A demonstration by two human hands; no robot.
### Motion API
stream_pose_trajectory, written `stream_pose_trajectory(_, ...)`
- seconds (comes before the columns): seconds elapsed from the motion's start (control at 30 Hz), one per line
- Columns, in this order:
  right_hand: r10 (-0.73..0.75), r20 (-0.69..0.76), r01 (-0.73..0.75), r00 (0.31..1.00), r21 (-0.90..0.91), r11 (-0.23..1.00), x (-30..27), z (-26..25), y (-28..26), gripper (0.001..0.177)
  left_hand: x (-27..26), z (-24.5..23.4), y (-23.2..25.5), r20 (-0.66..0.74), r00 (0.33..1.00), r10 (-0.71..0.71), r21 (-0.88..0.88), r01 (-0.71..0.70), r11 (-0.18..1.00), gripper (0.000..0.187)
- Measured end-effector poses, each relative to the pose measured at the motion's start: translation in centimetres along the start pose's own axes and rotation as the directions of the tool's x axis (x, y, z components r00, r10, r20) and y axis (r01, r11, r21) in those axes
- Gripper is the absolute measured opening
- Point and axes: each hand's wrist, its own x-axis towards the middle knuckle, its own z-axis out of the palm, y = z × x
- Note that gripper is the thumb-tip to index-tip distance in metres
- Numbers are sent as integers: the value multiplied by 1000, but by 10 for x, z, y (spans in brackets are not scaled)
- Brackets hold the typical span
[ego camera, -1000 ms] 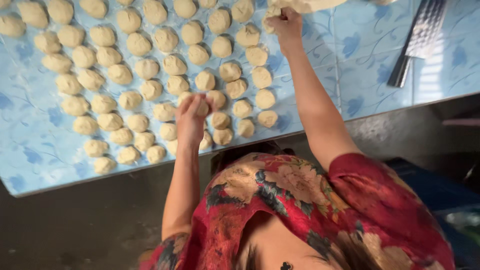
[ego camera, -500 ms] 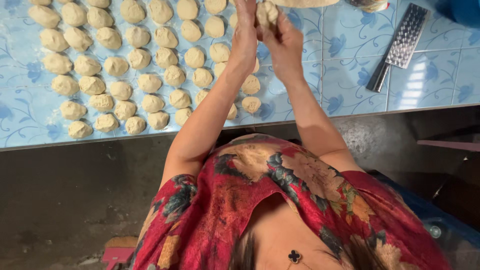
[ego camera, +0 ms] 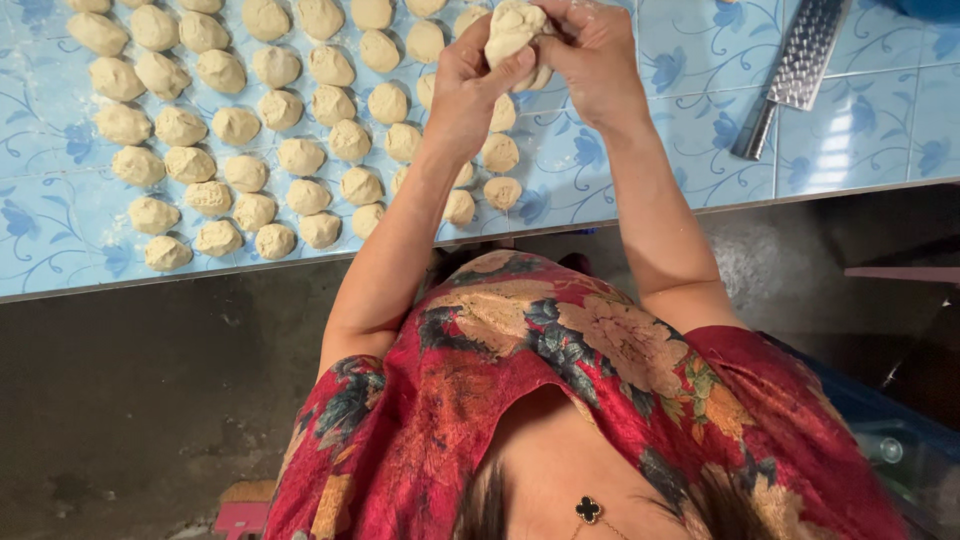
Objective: The person repeatedly pinches off small pieces of dough from a larger mass, rolls each piece into a ball between the palms, and places the balls in neat rows on a blue tiled countertop. The process continues throughout the clip with consistent sizing and placement.
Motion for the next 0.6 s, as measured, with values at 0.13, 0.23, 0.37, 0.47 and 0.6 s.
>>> stream_pose_trajectory(0.13, -42, 8, 42, 999, -8, 999, -10, 4, -16, 35, -1, 21, -1, -288, 949, 127, 310, -33, 950, 25)
stream_pose_trajectory(0.23, 71, 73, -82, 995, 162, 983, -12, 5, -24, 44, -2, 25, 8, -287, 936, 206, 393, -81, 916, 29)
stream_pose_trajectory(0.37, 61, 34, -61, 998, -19, 998, -16, 8, -27, 36, -7, 15, 19, -52, 999, 18, 76, -14, 997, 34)
stream_pose_trajectory(0.47, -87, -57, 62, 995, -350, 935, -23, 14, -29, 32, -10, 8, 13, -8, 1000, 29, 46, -28, 999, 33)
stream_pose_trajectory(0.6, -153, -87, 92, 984, -486, 869, -26, 15, -42, 38, -6, 9, 0, -136, 989, 52, 255, -15, 967, 36)
